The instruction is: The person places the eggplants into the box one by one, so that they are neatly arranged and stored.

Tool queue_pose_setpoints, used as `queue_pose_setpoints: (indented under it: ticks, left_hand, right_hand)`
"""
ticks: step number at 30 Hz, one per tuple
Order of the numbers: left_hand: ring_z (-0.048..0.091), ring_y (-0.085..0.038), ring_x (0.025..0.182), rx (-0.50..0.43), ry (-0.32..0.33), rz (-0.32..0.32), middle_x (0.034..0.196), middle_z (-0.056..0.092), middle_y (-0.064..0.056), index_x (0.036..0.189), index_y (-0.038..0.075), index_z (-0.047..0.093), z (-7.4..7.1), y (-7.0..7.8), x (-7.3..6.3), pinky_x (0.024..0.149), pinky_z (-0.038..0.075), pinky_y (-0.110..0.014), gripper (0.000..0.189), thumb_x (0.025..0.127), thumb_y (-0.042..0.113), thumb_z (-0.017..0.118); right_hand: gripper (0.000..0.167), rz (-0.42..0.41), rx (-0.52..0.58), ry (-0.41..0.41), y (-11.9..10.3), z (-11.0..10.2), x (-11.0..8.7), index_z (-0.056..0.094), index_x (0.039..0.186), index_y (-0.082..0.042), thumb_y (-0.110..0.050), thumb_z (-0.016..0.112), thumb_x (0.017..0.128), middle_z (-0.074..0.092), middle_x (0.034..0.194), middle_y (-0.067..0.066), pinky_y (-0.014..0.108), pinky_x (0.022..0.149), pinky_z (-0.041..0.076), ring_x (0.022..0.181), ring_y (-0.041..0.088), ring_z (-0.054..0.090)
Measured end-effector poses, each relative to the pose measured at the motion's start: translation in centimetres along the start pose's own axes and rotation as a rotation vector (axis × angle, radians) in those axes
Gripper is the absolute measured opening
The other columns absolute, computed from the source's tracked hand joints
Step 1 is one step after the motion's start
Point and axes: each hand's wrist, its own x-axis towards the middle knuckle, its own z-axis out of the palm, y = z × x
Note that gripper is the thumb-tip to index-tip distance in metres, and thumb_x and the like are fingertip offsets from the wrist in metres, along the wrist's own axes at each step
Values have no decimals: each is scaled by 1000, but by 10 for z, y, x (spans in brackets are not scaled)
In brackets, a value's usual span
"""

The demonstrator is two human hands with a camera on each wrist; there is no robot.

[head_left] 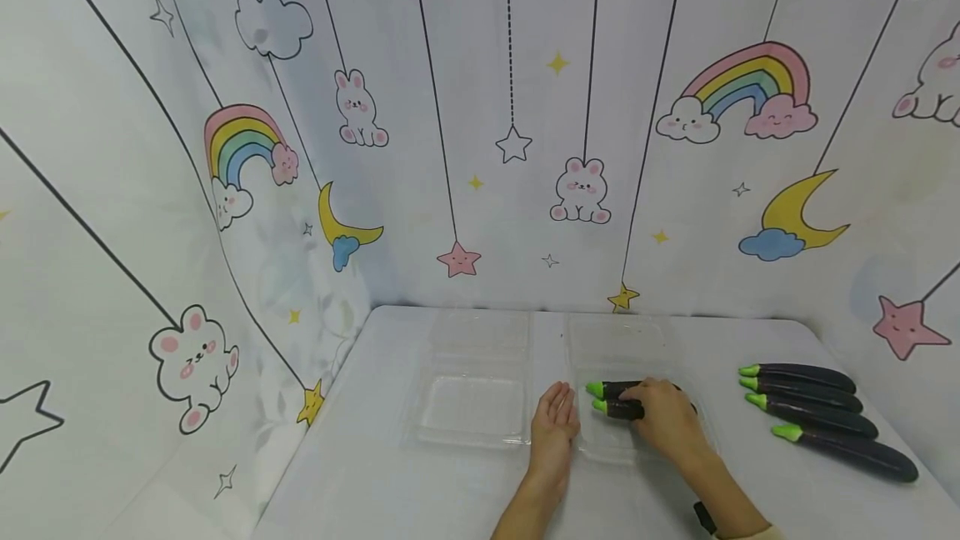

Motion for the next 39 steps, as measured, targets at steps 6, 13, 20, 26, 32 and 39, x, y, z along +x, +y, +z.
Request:
queue_pose_setpoints:
  ticks: [6, 13, 20, 26, 32, 39]
  left_hand:
    - [26, -40, 155, 8, -4, 7, 165, 27, -29, 158, -7, 26, 2, 1, 0, 127, 26, -44, 72, 91, -23, 45]
    - [26, -41, 155, 1, -3, 16, 165, 27, -31, 158, -9, 25, 2, 1, -1, 128, 25, -45, 72, 89, -24, 45]
    - [26, -42, 155, 8, 3, 7, 164, 28, -29, 157, -8, 27, 2, 1, 0, 127, 26, -44, 72, 90, -23, 46]
    - [26, -40, 156, 11, 9, -10, 165, 28, -27, 158, -7, 26, 1, 1, 0, 127, 25, -44, 72, 91, -22, 46]
    - [25, -41, 156, 17, 5, -9, 165, 28, -28, 158, -7, 25, 2, 3, -1, 128, 25, -45, 72, 91, -22, 45]
    - [27, -40, 155, 26, 13, -19, 165, 29, -27, 158, -6, 27, 1, 2, 0, 127, 27, -44, 70, 92, -21, 47]
  right_hand:
    - [42, -9, -5, 11, 3, 2, 0, 81, 96, -9, 4, 96, 59, 74, 98, 16, 61, 82, 60, 96, 43, 70]
    - [41, -25, -7, 27, 6, 6, 0, 81, 94, -9, 3, 96, 57, 75, 98, 14, 60, 83, 59, 97, 43, 69]
    - [41, 1, 9, 12, 6, 5, -1, 81, 95, -8, 5, 95, 59, 75, 101, 14, 61, 86, 58, 100, 44, 68]
    - [41, 36, 46, -9, 2, -4, -1, 80, 98, -6, 4, 94, 61, 74, 104, 16, 61, 85, 58, 101, 43, 67]
    - [39, 59, 77, -24, 3, -13, -4, 80, 101, -6, 1, 93, 64, 73, 109, 17, 62, 87, 58, 105, 43, 66]
    - [39, 68, 53, -35, 8, -22, -6, 80, 104, -7, -4, 94, 67, 73, 111, 18, 65, 87, 55, 106, 45, 66]
